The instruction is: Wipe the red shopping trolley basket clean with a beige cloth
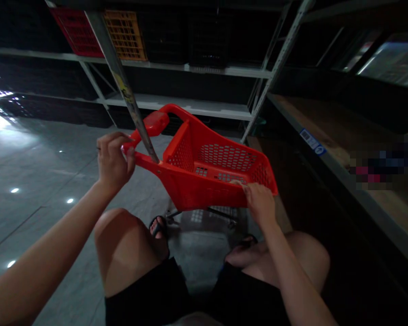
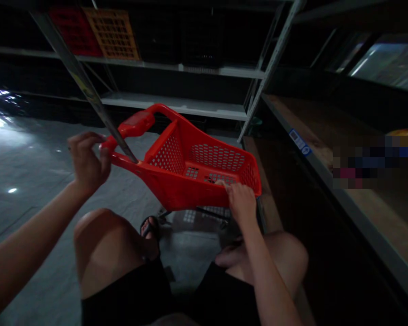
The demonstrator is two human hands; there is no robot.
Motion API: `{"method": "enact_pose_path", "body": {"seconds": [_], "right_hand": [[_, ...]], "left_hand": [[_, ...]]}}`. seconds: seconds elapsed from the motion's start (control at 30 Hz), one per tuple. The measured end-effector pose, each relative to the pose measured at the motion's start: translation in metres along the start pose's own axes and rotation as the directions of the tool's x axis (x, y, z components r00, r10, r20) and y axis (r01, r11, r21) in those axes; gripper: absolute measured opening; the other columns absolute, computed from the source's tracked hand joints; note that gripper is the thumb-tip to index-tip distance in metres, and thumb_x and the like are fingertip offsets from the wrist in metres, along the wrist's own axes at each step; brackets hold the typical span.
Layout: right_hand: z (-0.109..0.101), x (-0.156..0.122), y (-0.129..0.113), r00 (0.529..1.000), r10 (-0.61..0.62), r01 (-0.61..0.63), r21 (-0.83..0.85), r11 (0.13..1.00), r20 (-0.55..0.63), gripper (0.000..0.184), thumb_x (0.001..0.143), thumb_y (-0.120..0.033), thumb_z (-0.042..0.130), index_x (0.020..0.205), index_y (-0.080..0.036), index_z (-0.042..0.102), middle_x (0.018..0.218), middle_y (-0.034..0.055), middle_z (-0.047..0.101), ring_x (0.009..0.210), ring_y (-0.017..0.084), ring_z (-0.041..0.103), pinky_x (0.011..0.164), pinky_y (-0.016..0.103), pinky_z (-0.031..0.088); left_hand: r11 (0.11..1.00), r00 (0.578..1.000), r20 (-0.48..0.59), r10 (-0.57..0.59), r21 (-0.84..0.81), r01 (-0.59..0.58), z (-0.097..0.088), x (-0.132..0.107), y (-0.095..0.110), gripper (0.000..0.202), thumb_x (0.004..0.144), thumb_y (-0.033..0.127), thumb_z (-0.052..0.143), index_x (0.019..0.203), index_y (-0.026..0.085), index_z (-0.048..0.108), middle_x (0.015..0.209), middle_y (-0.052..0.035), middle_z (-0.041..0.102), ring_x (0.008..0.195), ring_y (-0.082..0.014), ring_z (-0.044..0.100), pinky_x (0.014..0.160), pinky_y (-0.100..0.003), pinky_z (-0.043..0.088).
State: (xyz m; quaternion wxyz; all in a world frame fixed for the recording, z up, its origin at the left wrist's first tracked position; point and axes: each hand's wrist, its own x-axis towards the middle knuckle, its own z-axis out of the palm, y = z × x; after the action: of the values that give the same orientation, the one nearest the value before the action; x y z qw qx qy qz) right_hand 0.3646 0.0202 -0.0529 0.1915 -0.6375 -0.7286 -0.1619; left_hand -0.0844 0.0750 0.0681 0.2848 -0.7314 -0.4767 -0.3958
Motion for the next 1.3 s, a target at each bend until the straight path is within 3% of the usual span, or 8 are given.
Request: {"method": "enact_pose_path", "body": {"seconds": [0.17, 0.4, 0.5, 0.63, 0.9, 1.0, 1.1, 1.3], "right_hand": [[0.001, 0.0, 0.01, 0.991, 0.117, -0.122, -0.068, 0.99, -0.067, 0.044, 0.107, -0.033, 0.033, 0.09, -0.015, 0.069, 0.084, 0.0119, 0.073, 0.08, 0.025, 0.06, 0.081, 0.038, 0.04], [-0.027, 0.064, -0.173, 0.986, -0.046, 0.113, 0.449, 0.886, -0.157, 0.035, 0.108, -0.032, 0.034, 0.108, -0.02, 0.067, 0.104, 0.0063, 0.076, 0.095, 0.023, 0.065, 0.086, 0.039, 0.046], [-0.039, 0.073, -0.206, 0.983, -0.085, 0.164, 0.562, 0.81, -0.164, 0.035, 0.108, -0.029, 0.033, 0.122, -0.022, 0.064, 0.118, 0.0058, 0.075, 0.106, 0.024, 0.066, 0.094, 0.041, 0.048], [-0.022, 0.061, -0.167, 0.974, -0.179, 0.226, 0.496, 0.838, -0.142, 0.039, 0.105, -0.021, 0.037, 0.138, -0.02, 0.056, 0.13, 0.0096, 0.07, 0.116, 0.025, 0.064, 0.102, 0.042, 0.046], [0.023, 0.021, 0.036, 0.996, -0.067, 0.078, 0.192, 0.978, -0.064, 0.039, 0.094, -0.011, 0.041, 0.126, -0.011, 0.064, 0.125, 0.0182, 0.07, 0.122, 0.026, 0.06, 0.11, 0.046, 0.046], [0.03, 0.019, 0.074, 0.996, 0.06, -0.047, 0.173, 0.984, -0.071, 0.043, 0.092, -0.008, 0.037, 0.125, -0.007, 0.065, 0.13, 0.0228, 0.068, 0.129, 0.028, 0.058, 0.113, 0.051, 0.044], [0.034, 0.025, 0.045, 0.974, 0.167, -0.124, 0.259, 0.958, -0.153, 0.048, 0.092, -0.006, 0.034, 0.128, -0.007, 0.066, 0.131, 0.0226, 0.068, 0.133, 0.027, 0.057, 0.114, 0.053, 0.045], [-0.005, 0.036, -0.104, 0.944, 0.133, 0.06, 0.553, 0.831, -0.302, 0.046, 0.097, -0.01, 0.038, 0.132, -0.016, 0.067, 0.132, 0.0125, 0.071, 0.129, 0.02, 0.062, 0.116, 0.043, 0.047]], "left_hand": [[0.996, 0.959, 0.273, 0.07, 0.029, -0.081, 0.015, 0.013, 0.015, 0.043, 0.1, 0.034, 0.034, 0.073, 0.022, 0.066, 0.076, -0.0095, 0.072, 0.083, -0.0254, 0.066, 0.081, -0.043, 0.049], [0.989, 0.986, 0.156, 0.066, 0.124, -0.086, 0.013, 0.012, 0.05, 0.05, 0.099, 0.03, 0.037, 0.058, 0.021, 0.064, 0.063, -0.007, 0.071, 0.066, -0.0206, 0.064, 0.067, -0.035, 0.048], [0.989, 0.986, 0.147, 0.078, 0.117, -0.096, 0.008, 0.013, 0.058, 0.049, 0.099, 0.028, 0.039, 0.057, 0.022, 0.063, 0.06, -0.0059, 0.07, 0.065, -0.0201, 0.064, 0.065, -0.035, 0.047], [0.992, 0.986, 0.152, 0.067, 0.094, -0.082, 0.009, 0.013, 0.065, 0.046, 0.097, 0.026, 0.042, 0.055, 0.021, 0.061, 0.058, -0.0062, 0.068, 0.065, -0.0212, 0.065, 0.065, -0.036, 0.046], [0.991, 0.988, 0.124, 0.096, 0.08, -0.106, 0.011, 0.007, 0.078, 0.045, 0.097, 0.028, 0.043, 0.056, 0.022, 0.062, 0.06, -0.004, 0.068, 0.062, -0.0193, 0.063, 0.064, -0.036, 0.044], [0.998, 0.992, 0.119, 0.042, 0.042, -0.047, 0.011, 0.008, 0.092, 0.047, 0.098, 0.029, 0.043, 0.056, 0.022, 0.062, 0.059, -0.0048, 0.068, 0.062, -0.0194, 0.062, 0.064, -0.037, 0.043], [0.997, 0.997, 0.075, -0.033, 0.07, 0.028, 0.01, 0.009, 0.114, 0.05, 0.1, 0.028, 0.041, 0.056, 0.021, 0.062, 0.06, -0.0052, 0.068, 0.059, -0.0191, 0.06, 0.063, -0.037, 0.042], [0.999, 0.979, 0.204, 0.005, -0.037, 0.002, -0.009, 0.01, 0.153, 0.048, 0.104, 0.029, 0.036, 0.071, 0.019, 0.07, 0.07, -0.0068, 0.072, 0.061, -0.0193, 0.062, 0.064, -0.037, 0.044]]}}
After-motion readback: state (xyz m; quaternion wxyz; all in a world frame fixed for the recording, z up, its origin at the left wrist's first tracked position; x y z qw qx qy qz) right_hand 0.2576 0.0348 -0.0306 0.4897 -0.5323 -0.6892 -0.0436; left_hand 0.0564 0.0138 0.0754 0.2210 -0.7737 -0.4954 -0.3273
